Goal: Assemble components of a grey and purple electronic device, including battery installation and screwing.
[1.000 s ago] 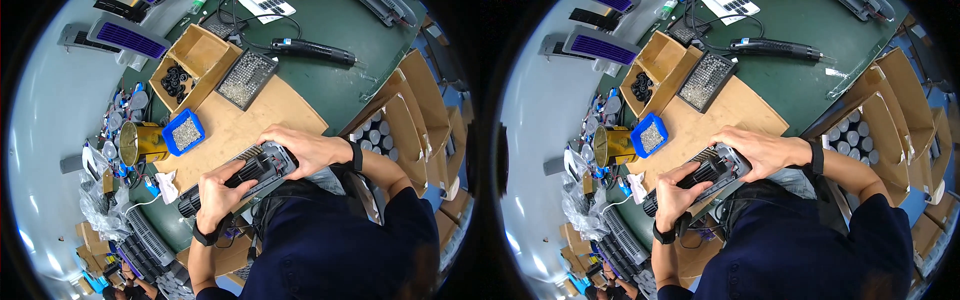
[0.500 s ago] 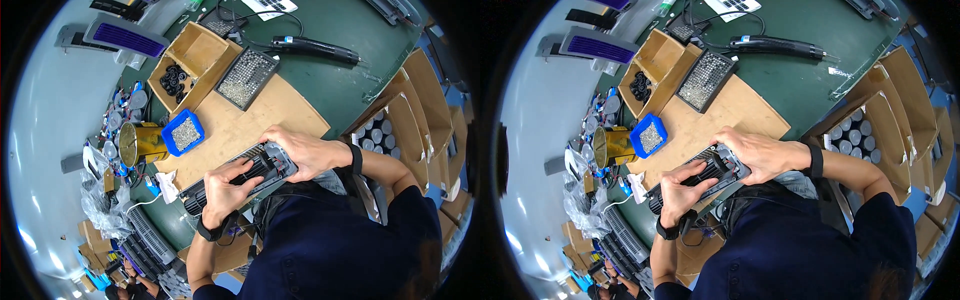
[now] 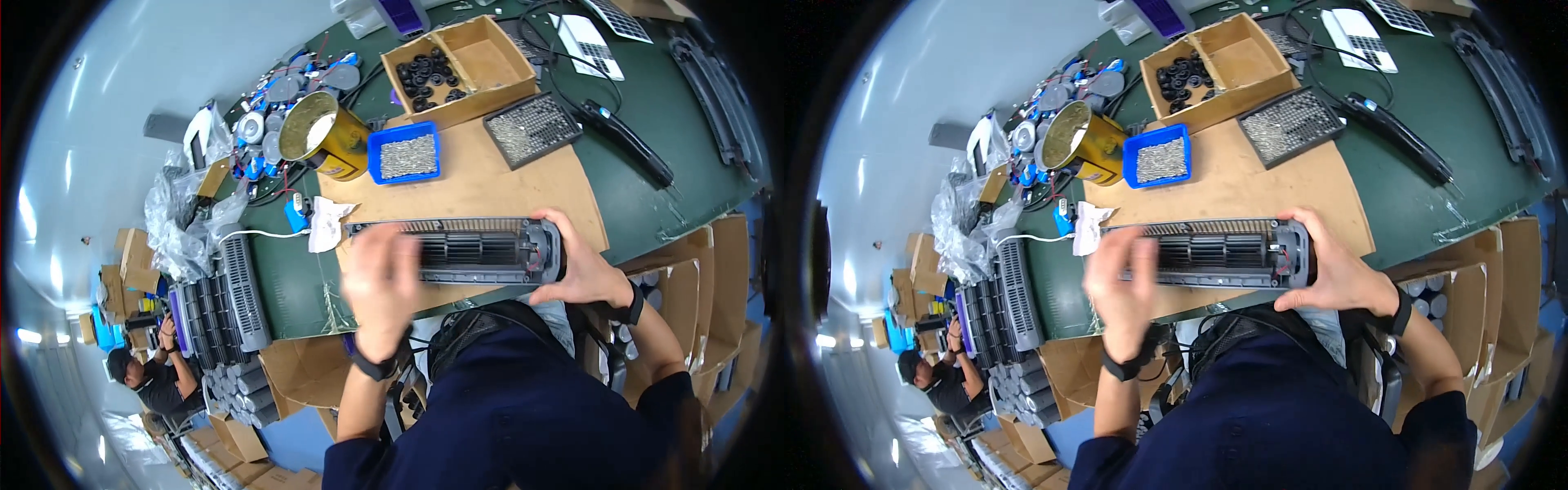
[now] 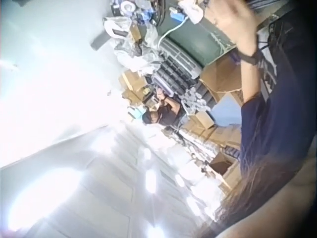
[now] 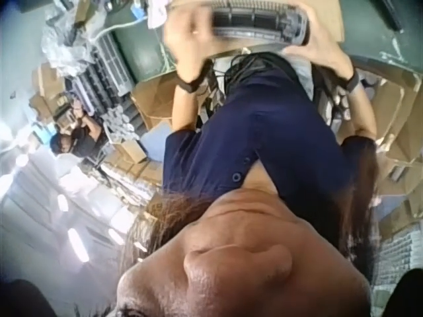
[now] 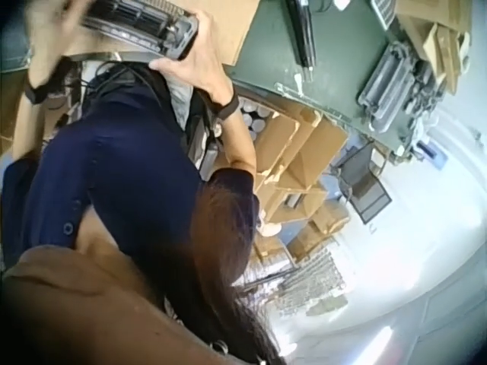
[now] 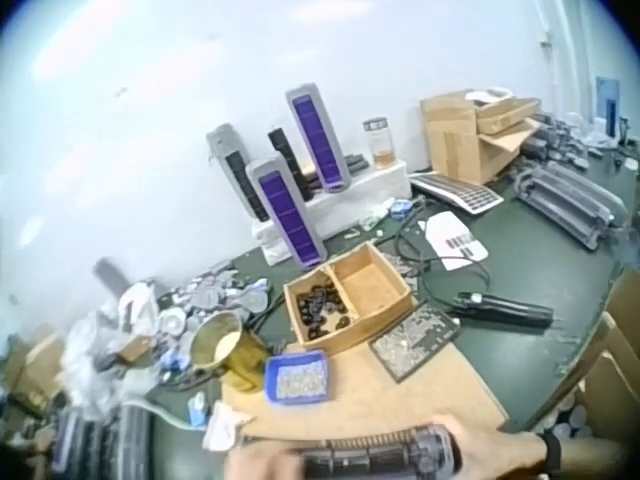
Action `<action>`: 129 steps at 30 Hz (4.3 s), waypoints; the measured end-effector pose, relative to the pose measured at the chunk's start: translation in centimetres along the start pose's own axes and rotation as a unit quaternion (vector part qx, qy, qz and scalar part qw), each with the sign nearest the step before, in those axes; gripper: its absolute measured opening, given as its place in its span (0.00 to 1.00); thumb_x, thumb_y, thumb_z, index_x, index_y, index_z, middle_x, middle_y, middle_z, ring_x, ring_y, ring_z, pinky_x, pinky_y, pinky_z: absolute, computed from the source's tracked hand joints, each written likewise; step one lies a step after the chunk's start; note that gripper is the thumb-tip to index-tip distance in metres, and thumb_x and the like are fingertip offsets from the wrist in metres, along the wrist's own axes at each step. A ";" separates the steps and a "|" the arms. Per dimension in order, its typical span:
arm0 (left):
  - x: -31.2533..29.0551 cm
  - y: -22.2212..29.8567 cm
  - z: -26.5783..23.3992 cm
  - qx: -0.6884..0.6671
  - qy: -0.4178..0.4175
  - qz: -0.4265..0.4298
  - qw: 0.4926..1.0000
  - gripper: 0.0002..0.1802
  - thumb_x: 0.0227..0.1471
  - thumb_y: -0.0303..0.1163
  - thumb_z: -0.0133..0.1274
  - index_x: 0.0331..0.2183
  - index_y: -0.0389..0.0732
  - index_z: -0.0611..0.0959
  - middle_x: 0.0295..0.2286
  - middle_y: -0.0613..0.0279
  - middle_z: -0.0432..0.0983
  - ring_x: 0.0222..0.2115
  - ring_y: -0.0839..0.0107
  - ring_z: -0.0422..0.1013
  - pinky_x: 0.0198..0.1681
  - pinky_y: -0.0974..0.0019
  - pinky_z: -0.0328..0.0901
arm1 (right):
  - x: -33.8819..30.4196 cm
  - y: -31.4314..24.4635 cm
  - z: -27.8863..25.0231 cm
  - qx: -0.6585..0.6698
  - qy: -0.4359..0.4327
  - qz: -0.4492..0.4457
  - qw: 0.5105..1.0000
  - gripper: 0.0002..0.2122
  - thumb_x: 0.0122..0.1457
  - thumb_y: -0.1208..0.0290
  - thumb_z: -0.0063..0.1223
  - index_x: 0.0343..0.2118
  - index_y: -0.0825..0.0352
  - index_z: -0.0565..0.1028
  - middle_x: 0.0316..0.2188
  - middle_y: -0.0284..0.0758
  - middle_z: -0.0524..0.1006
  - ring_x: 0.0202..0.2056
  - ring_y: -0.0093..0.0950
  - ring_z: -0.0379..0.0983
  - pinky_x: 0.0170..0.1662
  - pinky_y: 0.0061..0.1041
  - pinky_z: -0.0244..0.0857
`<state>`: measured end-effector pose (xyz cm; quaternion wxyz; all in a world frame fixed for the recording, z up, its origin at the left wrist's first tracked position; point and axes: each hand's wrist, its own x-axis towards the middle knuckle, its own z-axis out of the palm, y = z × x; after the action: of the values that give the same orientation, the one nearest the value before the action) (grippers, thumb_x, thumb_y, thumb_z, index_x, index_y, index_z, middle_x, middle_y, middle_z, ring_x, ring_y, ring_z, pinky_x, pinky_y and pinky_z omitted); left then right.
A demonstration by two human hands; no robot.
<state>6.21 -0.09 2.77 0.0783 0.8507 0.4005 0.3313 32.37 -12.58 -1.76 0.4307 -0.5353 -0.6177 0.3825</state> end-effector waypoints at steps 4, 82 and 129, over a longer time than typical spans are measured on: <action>-1.5 -4.3 -1.5 0.091 0.050 -0.178 0.979 0.14 0.49 0.35 0.63 0.33 0.33 0.84 0.25 0.57 0.76 0.21 0.72 0.71 0.25 0.70 0.66 | 1.6 1.2 0.4 0.180 0.040 0.046 0.982 0.22 0.58 0.66 0.54 0.52 0.70 0.63 0.45 0.34 0.68 0.47 0.22 0.64 0.52 0.23 0.59; -5.3 -8.3 -2.3 -0.504 0.089 -0.362 0.779 0.17 0.57 0.24 0.53 0.48 0.29 0.78 0.40 0.58 0.77 0.36 0.75 0.73 0.44 0.73 0.69 | 14.3 -7.7 5.1 -0.422 -0.281 -0.150 0.849 0.16 0.42 0.67 0.67 0.25 0.75 0.75 0.36 0.43 0.70 0.39 0.44 0.71 0.39 0.39 0.67; -4.5 -9.4 -2.1 -0.389 -0.090 -0.324 0.857 0.11 0.51 0.23 0.59 0.39 0.34 0.84 0.31 0.66 0.77 0.31 0.81 0.71 0.36 0.78 0.67 | 14.7 -7.1 4.0 -0.307 -0.312 -0.096 0.894 0.17 0.39 0.63 0.64 0.19 0.75 0.72 0.36 0.41 0.68 0.38 0.39 0.70 0.40 0.35 0.66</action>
<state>-3.10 2.58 -1.66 0.5417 0.5990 0.4834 0.3377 25.43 0.96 5.27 0.0644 -0.4317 -0.8558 0.2777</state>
